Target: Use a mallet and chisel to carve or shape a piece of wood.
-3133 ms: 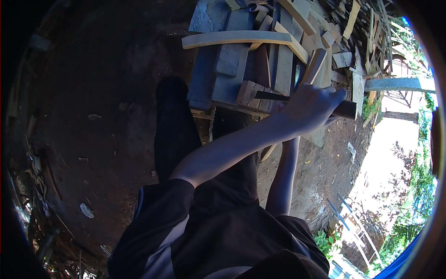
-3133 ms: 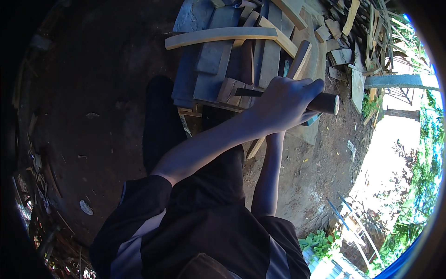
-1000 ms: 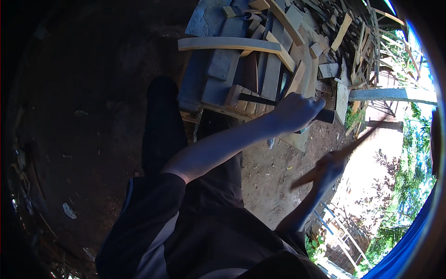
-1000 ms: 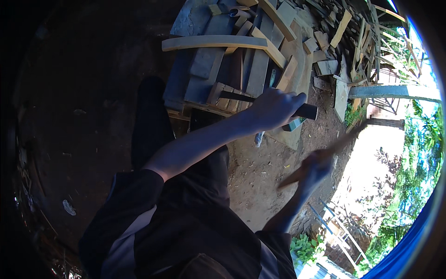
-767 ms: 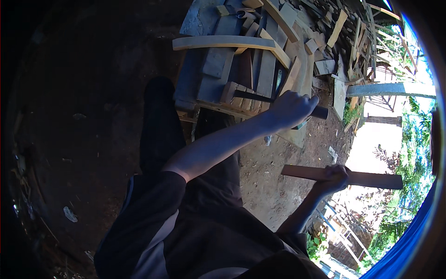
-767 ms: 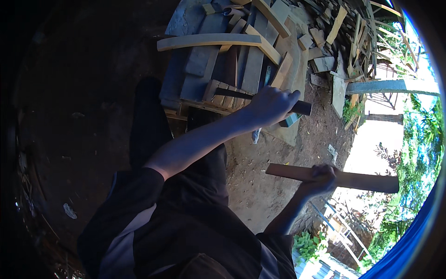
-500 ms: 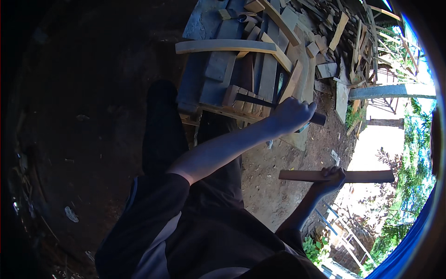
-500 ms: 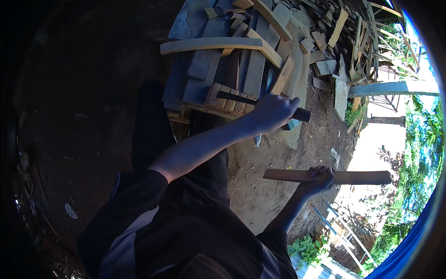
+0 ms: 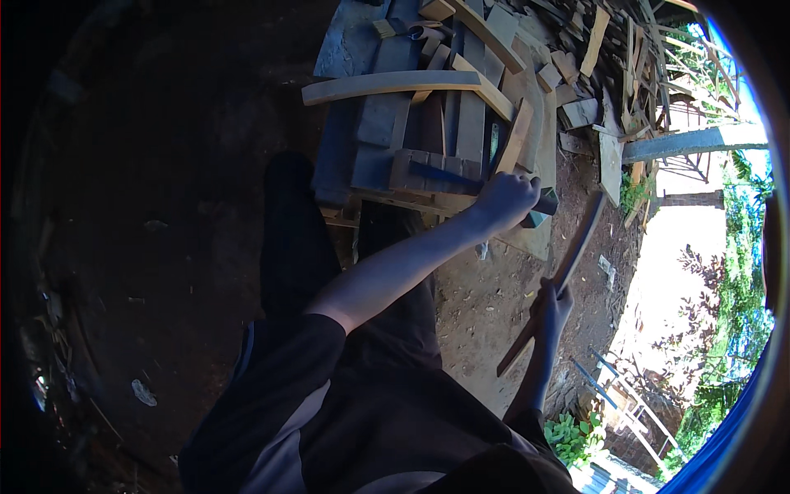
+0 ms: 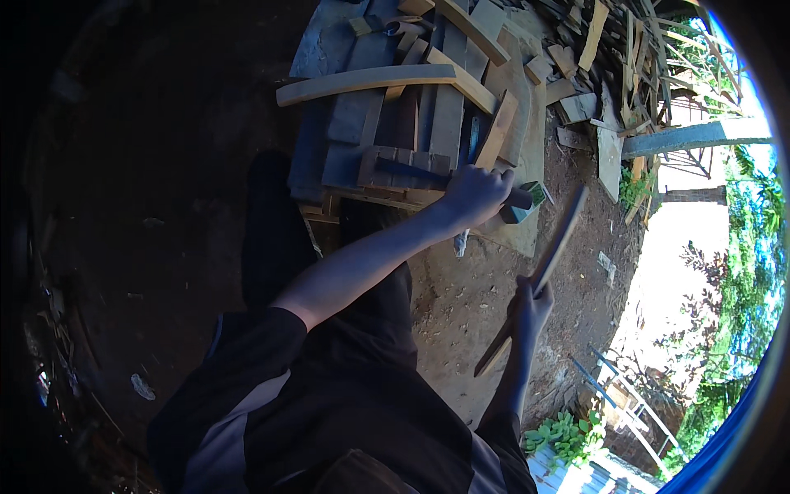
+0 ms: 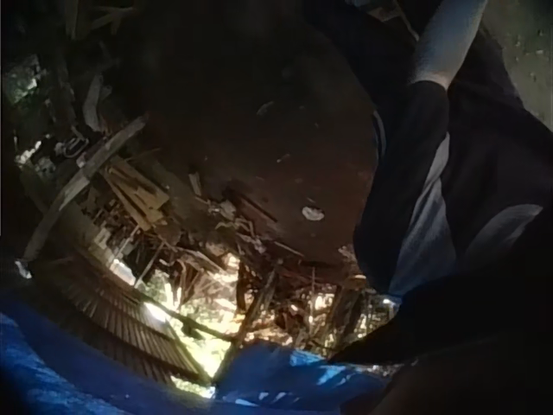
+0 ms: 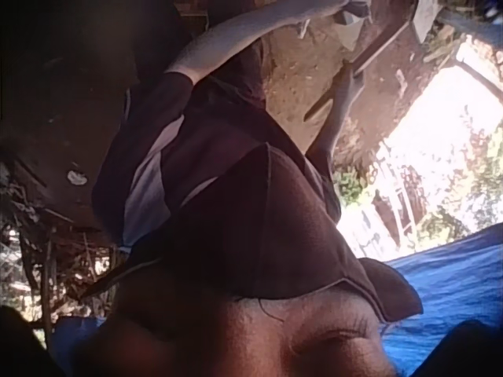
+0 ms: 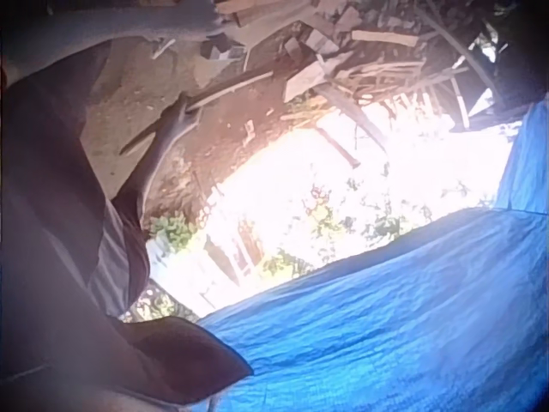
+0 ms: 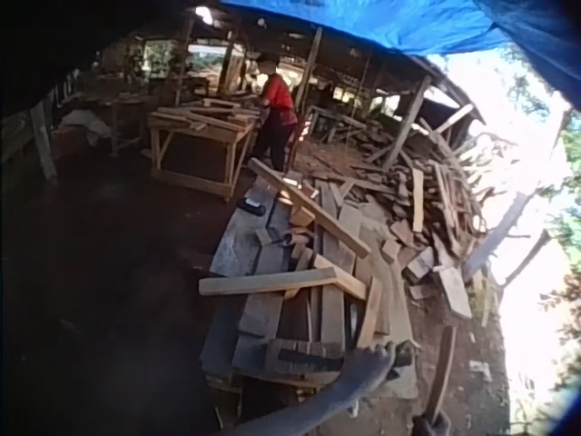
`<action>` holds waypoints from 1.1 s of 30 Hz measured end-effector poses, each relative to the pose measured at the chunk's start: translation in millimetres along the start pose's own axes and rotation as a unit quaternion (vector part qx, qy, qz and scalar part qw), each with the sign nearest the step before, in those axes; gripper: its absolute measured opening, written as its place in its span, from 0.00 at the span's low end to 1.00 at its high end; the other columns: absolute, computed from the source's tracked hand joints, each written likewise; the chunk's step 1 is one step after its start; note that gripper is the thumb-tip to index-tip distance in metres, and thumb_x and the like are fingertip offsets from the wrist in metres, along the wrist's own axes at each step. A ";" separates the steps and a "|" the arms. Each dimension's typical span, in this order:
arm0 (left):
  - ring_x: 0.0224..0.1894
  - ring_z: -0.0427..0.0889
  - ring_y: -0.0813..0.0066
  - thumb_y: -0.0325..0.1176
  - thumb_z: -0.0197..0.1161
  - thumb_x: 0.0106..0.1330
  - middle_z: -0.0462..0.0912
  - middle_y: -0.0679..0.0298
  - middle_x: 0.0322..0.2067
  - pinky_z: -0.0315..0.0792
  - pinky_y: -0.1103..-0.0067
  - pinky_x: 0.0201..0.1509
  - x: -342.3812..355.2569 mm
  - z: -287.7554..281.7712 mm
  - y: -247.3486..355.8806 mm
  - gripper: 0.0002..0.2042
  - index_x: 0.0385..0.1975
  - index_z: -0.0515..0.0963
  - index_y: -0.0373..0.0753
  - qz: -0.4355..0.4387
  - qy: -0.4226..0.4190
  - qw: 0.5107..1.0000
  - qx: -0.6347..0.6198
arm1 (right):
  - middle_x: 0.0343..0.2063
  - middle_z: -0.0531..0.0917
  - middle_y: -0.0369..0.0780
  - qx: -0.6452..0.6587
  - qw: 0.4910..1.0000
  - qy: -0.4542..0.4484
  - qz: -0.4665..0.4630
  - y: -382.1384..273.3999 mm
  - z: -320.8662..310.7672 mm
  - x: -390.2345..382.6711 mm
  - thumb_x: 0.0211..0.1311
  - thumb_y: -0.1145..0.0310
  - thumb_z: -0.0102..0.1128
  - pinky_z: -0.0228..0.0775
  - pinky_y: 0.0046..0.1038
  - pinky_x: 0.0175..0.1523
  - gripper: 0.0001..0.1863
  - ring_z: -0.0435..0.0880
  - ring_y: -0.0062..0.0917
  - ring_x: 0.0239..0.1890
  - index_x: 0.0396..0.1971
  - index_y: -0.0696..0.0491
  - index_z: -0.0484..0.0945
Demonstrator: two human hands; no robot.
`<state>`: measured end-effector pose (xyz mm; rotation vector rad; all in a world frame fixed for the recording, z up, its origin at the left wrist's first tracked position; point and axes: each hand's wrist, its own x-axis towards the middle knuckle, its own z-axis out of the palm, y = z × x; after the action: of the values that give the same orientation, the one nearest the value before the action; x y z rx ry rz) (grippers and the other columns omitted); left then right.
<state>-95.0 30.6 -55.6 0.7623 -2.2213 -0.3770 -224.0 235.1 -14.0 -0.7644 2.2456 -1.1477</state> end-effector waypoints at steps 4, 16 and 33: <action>0.24 0.86 0.66 0.29 0.65 0.52 0.82 0.60 0.21 0.79 0.73 0.27 -2.8 6.8 4.1 0.09 0.31 0.75 0.35 0.002 -0.036 0.999 0.021 | 0.15 0.69 0.32 0.261 0.939 0.187 -0.119 -7.4 -9.7 3.2 0.62 0.70 0.57 0.62 0.20 0.14 0.06 0.68 0.16 0.11 0.29 0.53 0.70; 0.23 0.84 0.64 0.36 0.72 0.51 0.81 0.61 0.23 0.77 0.71 0.25 14.8 -59.9 11.1 0.16 0.32 0.72 0.38 -0.020 0.074 0.994 -0.084 | 0.14 0.69 0.33 0.235 0.944 0.188 -0.136 -25.1 18.7 -9.1 0.64 0.68 0.59 0.62 0.19 0.14 0.09 0.67 0.15 0.11 0.30 0.54 0.69; 0.25 0.85 0.60 0.36 0.71 0.54 0.81 0.60 0.21 0.78 0.68 0.29 36.5 -73.2 -2.7 0.16 0.33 0.71 0.38 -0.053 0.078 0.989 -0.113 | 0.13 0.69 0.33 0.191 0.963 0.124 -0.146 -27.0 39.5 -7.2 0.64 0.69 0.60 0.60 0.18 0.13 0.09 0.69 0.16 0.09 0.34 0.54 0.68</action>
<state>-60.2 3.2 13.3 0.7604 -1.9575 -0.5911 -186.3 204.9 -10.6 -0.8457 2.0436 -1.8426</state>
